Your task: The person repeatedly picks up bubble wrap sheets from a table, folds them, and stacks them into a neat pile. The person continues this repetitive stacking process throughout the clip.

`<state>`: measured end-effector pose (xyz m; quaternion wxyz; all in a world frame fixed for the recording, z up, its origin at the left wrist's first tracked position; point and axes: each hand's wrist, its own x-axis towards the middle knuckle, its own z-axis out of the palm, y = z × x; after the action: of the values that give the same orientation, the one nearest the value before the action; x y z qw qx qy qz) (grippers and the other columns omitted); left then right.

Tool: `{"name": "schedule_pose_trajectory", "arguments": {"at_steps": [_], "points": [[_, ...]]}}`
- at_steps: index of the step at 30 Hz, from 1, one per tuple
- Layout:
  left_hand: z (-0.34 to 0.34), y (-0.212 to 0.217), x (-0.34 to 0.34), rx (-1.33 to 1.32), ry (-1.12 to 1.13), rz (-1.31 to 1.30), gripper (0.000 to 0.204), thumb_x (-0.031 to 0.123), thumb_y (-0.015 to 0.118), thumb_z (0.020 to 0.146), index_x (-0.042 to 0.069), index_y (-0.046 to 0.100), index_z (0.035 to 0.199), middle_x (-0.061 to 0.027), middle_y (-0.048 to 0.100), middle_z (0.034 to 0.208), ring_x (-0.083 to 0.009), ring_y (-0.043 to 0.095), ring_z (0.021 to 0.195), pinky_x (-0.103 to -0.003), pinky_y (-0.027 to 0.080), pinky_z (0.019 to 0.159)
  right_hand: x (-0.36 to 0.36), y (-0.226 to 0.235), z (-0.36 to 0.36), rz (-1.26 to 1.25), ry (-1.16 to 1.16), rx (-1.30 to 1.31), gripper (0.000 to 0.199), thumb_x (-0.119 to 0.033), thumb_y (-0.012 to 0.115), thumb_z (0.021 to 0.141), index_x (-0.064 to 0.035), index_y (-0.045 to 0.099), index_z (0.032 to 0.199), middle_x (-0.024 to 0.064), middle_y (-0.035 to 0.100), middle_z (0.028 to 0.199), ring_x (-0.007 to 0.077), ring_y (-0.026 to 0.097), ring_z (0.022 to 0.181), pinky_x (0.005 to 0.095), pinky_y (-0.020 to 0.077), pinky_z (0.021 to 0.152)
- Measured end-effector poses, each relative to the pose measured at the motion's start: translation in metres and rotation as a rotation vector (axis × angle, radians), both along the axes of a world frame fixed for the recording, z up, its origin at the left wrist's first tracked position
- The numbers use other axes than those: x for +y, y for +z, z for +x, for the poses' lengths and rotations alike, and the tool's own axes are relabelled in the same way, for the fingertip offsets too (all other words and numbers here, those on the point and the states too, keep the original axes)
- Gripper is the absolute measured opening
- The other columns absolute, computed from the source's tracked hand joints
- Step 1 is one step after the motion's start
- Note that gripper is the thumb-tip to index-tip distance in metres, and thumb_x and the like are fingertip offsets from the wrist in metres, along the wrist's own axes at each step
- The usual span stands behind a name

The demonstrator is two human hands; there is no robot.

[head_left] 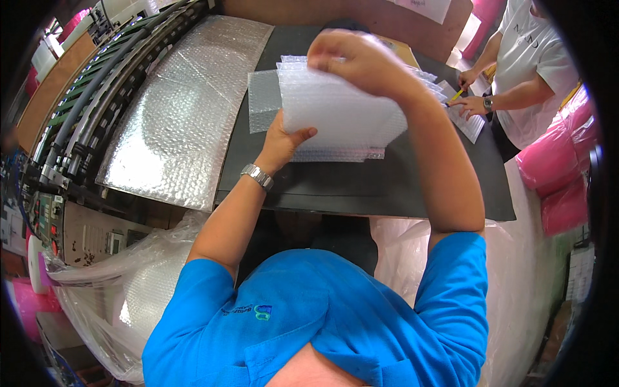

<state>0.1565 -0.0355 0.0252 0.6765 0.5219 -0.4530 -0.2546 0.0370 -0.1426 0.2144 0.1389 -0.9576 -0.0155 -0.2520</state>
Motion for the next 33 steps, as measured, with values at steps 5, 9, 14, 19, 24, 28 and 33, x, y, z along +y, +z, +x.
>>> {"name": "schedule_pose_trajectory", "arguments": {"at_steps": [5, 9, 14, 19, 24, 28, 33], "points": [[-0.005, 0.007, 0.003, -0.037, 0.063, 0.003, 0.044, 0.012, 0.069, 0.073, 0.004, 0.047, 0.110, -0.0064, 0.056, 0.103, -0.0142, 0.051, 0.094, -0.028, 0.041, 0.082, 0.008, 0.005, -0.015, 0.364, 0.032, -0.562, 0.022, -0.021, 0.049, 0.086, 0.0004, 0.053, 0.081, 0.0043, 0.052, 0.072, 0.0123, 0.052, 0.065, 0.0251, 0.0411, 0.067], [-0.004, 0.018, 0.005, 0.112, 0.119, -0.127, 0.046, 0.011, 0.068, 0.074, 0.003, 0.046, 0.114, -0.0068, 0.055, 0.107, -0.0162, 0.051, 0.097, -0.030, 0.040, 0.085, 0.000, -0.004, -0.062, 0.647, 0.040, -0.731, 0.030, -0.027, 0.047, 0.089, -0.0031, 0.050, 0.071, 0.0025, 0.047, 0.063, 0.0107, 0.047, 0.060, 0.0231, 0.0373, 0.058], [0.018, 0.019, -0.002, 0.379, 0.213, -0.217, 0.050, 0.023, 0.062, 0.080, 0.002, 0.041, 0.120, -0.0117, 0.049, 0.117, -0.0220, 0.047, 0.107, -0.035, 0.038, 0.091, 0.006, -0.098, -0.088, 0.784, -0.215, -0.455, 0.031, -0.029, 0.052, 0.087, -0.0073, 0.047, 0.066, -0.0009, 0.045, 0.058, 0.0065, 0.042, 0.054, 0.0206, 0.0341, 0.051], [0.020, 0.053, 0.002, 1.007, -0.012, -0.236, 0.054, 0.042, 0.041, 0.088, 0.002, 0.036, 0.124, -0.0134, 0.043, 0.125, -0.0277, 0.042, 0.114, -0.041, 0.035, 0.097, 0.026, -0.187, -0.092, 1.069, -0.319, -0.214, 0.029, -0.027, 0.056, 0.084, -0.0047, 0.050, 0.066, -0.0007, 0.045, 0.058, 0.0062, 0.040, 0.055, 0.0222, 0.0333, 0.050], [0.023, 0.056, 0.002, 0.996, 0.072, -0.222, 0.056, 0.046, 0.037, 0.088, 0.004, 0.035, 0.124, -0.0124, 0.042, 0.125, -0.0272, 0.043, 0.114, -0.042, 0.036, 0.096, 0.042, -0.218, -0.095, 0.894, -0.380, -0.153, 0.025, -0.023, 0.058, 0.081, -0.0013, 0.052, 0.070, 0.0043, 0.047, 0.060, 0.0114, 0.042, 0.057, 0.0264, 0.0360, 0.053], [0.016, 0.059, 0.001, 1.002, 0.090, -0.203, 0.056, 0.046, 0.037, 0.088, 0.004, 0.035, 0.124, -0.0120, 0.042, 0.126, -0.0263, 0.043, 0.113, -0.040, 0.038, 0.095, 0.043, -0.215, -0.096, 0.877, -0.381, -0.161, 0.025, -0.023, 0.057, 0.081, -0.0012, 0.052, 0.070, 0.0046, 0.048, 0.063, 0.0111, 0.043, 0.058, 0.0258, 0.0360, 0.054], [0.013, 0.055, -0.001, 0.986, 0.041, -0.184, 0.056, 0.047, 0.037, 0.088, 0.004, 0.035, 0.124, -0.0116, 0.042, 0.126, -0.0258, 0.044, 0.112, -0.039, 0.039, 0.094, 0.044, -0.215, -0.097, 0.860, -0.372, -0.182, 0.025, -0.023, 0.057, 0.082, -0.0009, 0.052, 0.070, 0.0050, 0.049, 0.064, 0.0115, 0.043, 0.058, 0.0259, 0.0360, 0.054]]}}
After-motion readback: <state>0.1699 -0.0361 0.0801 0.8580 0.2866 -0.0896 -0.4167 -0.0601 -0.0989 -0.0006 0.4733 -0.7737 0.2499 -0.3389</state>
